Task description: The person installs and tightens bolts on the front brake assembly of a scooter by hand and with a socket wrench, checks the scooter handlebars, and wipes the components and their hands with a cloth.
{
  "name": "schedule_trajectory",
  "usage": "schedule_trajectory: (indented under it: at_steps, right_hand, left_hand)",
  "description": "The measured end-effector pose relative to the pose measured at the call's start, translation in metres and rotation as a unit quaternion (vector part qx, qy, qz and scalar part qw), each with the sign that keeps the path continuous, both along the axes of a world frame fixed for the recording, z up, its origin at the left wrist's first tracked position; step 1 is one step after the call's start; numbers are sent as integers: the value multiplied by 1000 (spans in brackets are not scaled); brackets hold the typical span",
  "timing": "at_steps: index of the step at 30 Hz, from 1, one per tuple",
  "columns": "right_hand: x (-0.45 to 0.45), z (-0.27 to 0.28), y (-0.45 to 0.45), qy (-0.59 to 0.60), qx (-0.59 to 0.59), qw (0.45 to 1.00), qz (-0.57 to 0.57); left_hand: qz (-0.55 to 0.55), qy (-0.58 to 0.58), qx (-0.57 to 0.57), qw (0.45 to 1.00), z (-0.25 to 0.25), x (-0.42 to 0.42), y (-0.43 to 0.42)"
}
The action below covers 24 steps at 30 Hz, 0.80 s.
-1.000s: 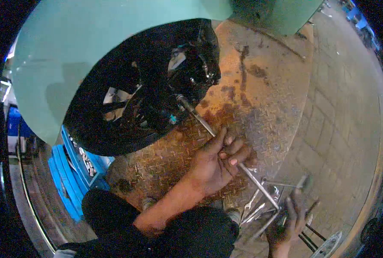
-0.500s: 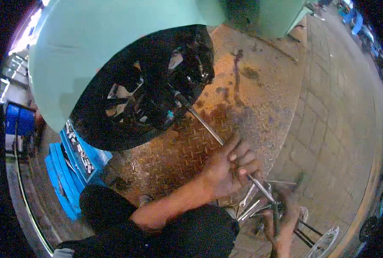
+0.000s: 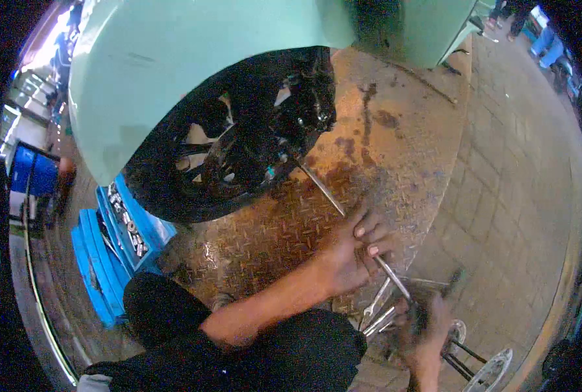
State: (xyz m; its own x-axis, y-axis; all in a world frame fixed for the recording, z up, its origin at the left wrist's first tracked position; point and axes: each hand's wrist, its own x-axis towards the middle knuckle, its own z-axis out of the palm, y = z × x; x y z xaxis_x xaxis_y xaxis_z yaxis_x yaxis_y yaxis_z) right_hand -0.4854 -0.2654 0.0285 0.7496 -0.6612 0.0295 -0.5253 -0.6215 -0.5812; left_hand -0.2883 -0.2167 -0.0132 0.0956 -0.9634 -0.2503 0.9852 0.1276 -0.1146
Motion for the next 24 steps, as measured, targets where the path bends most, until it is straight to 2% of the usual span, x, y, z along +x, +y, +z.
schedule_trajectory:
  at_steps: [1, 2, 3, 4, 5, 6, 7, 8, 9, 10, 11, 12, 13, 14, 15, 16, 17, 18, 19, 20, 21, 22, 23, 24]
  right_hand:
    - [-2, -8, 0, -1, 158, 980, -118]
    - [2, -13, -5, -43, 338, 907, -247]
    - [2, -16, -10, -57, 437, 843, -308]
    - [4, -13, -12, -48, 466, 822, -324]
    - [5, -7, -11, -28, 455, 829, -325]
    - [6, 2, -6, -2, 398, 864, -307]
    - [4, 5, -1, 14, 275, 924, -264]
    - [2, 1, 4, 6, 89, 976, -200]
    - [2, -4, 5, -23, -65, 987, -146]
    - [3, -8, 6, -40, -152, 980, -120]
    - [4, -12, 9, -45, -150, 981, -116]
    - [1, -13, 12, -54, -45, 992, -106]
    - [-4, -8, 6, 0, 174, 961, -215]
    - [-4, -11, 1, -3, 173, 960, -219]
    - [0, -15, -3, -58, 386, 860, -329]
    - [7, -15, -5, -107, 573, 699, -415]
    - [10, -1, -3, 1, 425, 826, -370]
    - [12, 6, 2, 6, 422, 828, -369]
    - [12, 12, 6, 65, 232, 921, -307]
    - [11, 15, 9, 119, 28, 966, -228]
    - [11, 4, 7, 54, -203, 967, -146]
    - [10, 4, 3, 54, -206, 967, -140]
    - [11, 6, 2, 65, -273, 959, -28]
    - [10, -8, -5, 57, -314, 948, 3]
  left_hand:
    - [-2, 0, -2, 1000, 3, 2, -2]
    - [3, -3, -1, 1000, 6, 5, -2]
    - [6, -6, 4, 1000, 8, 7, -1]
    - [6, -9, 3, 1000, 7, 11, 0]
    - [11, -1, -3, 1000, 5, 14, 1]
    - [16, 9, -11, 1000, 3, 16, 1]
    - [17, 14, -12, 1000, 2, 18, 2]
    - [19, 4, 2, 1000, 1, 18, 2]
    - [21, -6, 14, 1000, 0, 18, 0]
    - [20, -1, 13, 1000, -1, 19, -1]
    - [19, 2, 9, 1000, -1, 19, 0]
    - [17, 6, 5, 1000, -2, 18, -1]
    - [12, 7, 4, 1000, -2, 17, -2]
    - [19, -1, 8, 1000, -2, 17, -3]
    - [27, -9, 13, 999, -2, 18, -2]
    - [26, -9, 15, 999, -3, 20, 0]
    - [20, -9, 12, 1000, -2, 22, 2]
    - [16, -6, 8, 1000, -2, 24, 3]
    - [21, -2, 6, 1000, -3, 24, 3]
    - [19, -12, 8, 1000, -4, 24, 3]
    - [19, -22, 9, 1000, -3, 25, 1]
    - [24, -21, 6, 999, -2, 25, 0]
    - [26, -7, -5, 1000, -1, 25, -1]
    - [25, 6, -13, 1000, -1, 23, -1]
